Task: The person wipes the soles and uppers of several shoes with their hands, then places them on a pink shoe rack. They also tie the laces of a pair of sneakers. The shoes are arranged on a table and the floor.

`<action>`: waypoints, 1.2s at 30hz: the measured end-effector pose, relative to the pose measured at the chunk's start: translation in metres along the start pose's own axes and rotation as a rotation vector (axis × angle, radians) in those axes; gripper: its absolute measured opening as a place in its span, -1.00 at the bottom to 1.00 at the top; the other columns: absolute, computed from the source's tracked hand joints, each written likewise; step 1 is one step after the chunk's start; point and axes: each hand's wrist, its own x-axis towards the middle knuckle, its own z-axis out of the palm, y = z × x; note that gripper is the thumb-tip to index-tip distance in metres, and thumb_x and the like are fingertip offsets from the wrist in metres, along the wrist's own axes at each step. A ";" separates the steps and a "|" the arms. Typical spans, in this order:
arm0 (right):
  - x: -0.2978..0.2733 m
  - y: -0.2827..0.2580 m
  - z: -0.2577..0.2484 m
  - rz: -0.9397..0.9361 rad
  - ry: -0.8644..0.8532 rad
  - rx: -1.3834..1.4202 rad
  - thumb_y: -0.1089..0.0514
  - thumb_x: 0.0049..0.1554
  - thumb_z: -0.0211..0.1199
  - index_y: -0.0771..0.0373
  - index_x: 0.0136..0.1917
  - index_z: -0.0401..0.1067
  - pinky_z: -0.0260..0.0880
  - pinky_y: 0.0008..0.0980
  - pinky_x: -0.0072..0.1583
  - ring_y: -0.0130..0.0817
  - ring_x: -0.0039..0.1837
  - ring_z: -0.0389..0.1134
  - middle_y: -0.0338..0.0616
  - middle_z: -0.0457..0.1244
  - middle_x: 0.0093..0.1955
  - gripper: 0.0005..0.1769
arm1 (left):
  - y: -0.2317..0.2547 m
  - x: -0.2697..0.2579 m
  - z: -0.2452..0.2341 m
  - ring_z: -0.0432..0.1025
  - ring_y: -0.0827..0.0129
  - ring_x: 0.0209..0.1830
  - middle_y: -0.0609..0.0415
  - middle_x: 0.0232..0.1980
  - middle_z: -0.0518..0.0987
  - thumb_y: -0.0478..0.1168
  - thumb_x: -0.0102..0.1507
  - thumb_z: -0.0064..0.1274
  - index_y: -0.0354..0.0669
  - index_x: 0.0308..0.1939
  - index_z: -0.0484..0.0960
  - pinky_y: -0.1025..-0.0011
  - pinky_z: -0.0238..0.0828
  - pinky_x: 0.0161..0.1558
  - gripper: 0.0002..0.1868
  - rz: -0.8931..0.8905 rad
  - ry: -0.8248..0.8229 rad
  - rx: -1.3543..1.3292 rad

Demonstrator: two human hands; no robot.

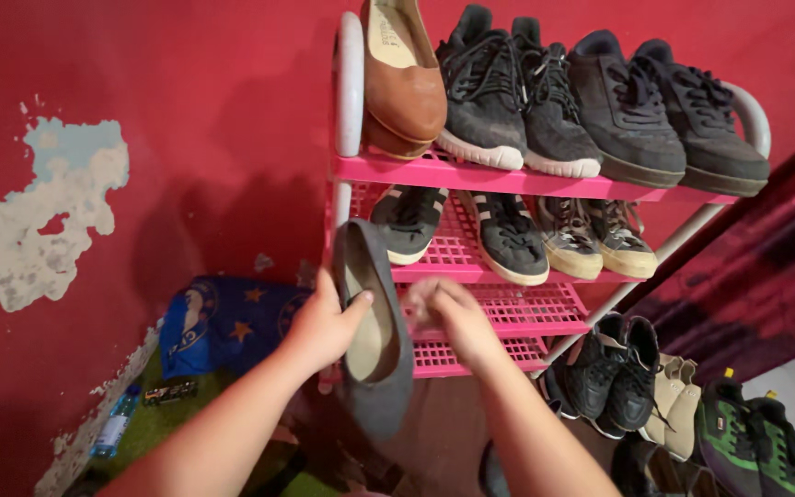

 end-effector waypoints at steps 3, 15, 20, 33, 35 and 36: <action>0.027 -0.018 0.014 -0.394 0.274 -0.772 0.12 0.10 0.36 0.25 0.19 0.42 0.38 -0.16 0.08 -0.14 0.03 0.32 0.03 0.30 0.03 -0.59 | -0.001 -0.002 0.001 0.61 -0.16 -0.06 -0.34 -0.04 0.66 0.08 0.21 0.14 -0.24 0.32 0.12 0.09 0.53 -0.06 -0.21 -0.077 -0.025 -0.005; 0.034 -0.060 0.013 -0.450 0.148 -1.595 -0.01 0.05 0.41 0.08 0.26 0.41 0.39 -0.04 0.09 0.03 0.11 0.34 -0.06 0.26 0.09 -0.47 | -0.022 0.013 0.003 0.50 0.16 -0.16 -0.23 -0.02 0.58 0.09 0.08 0.29 -0.25 0.37 0.12 0.24 0.48 -0.13 -0.04 -0.136 -0.007 -0.099; 0.008 -0.090 -0.030 -0.361 0.047 -1.613 -0.04 0.01 0.42 0.00 0.31 0.44 0.39 -0.06 0.10 -0.01 0.15 0.34 -0.08 0.27 0.11 -0.41 | -0.024 0.016 0.007 0.47 0.31 -0.19 -0.16 -0.07 0.60 0.03 0.13 0.28 -0.25 0.26 0.18 0.30 0.47 -0.16 -0.19 -0.167 -0.105 -0.258; -0.010 -0.099 -0.007 -0.286 0.215 -1.663 0.10 -0.13 0.42 0.15 0.40 0.31 0.38 -0.04 0.12 0.04 0.20 0.30 0.03 0.22 0.26 -0.19 | 0.001 0.028 0.014 0.50 0.12 0.06 -0.33 0.21 0.52 0.23 0.16 0.16 -0.18 0.39 0.22 0.20 0.45 0.07 -0.11 -0.210 -0.098 -0.160; -0.022 -0.082 0.005 -0.216 0.318 -1.398 0.02 0.01 0.38 0.14 0.38 0.31 0.41 -0.10 0.15 -0.02 0.22 0.34 0.02 0.22 0.26 -0.32 | 0.002 0.035 0.019 0.41 0.11 0.18 -0.35 0.27 0.42 0.22 0.19 0.19 -0.19 0.41 0.20 0.20 0.38 0.13 -0.11 -0.207 -0.069 -0.195; -0.028 -0.073 0.012 -0.183 0.362 -1.266 -0.02 0.09 0.36 0.14 0.37 0.31 0.42 -0.13 0.16 -0.05 0.22 0.35 0.01 0.22 0.27 -0.37 | 0.003 0.039 0.022 0.37 0.10 0.23 -0.35 0.31 0.38 0.21 0.20 0.20 -0.20 0.42 0.19 0.21 0.34 0.16 -0.11 -0.206 -0.051 -0.214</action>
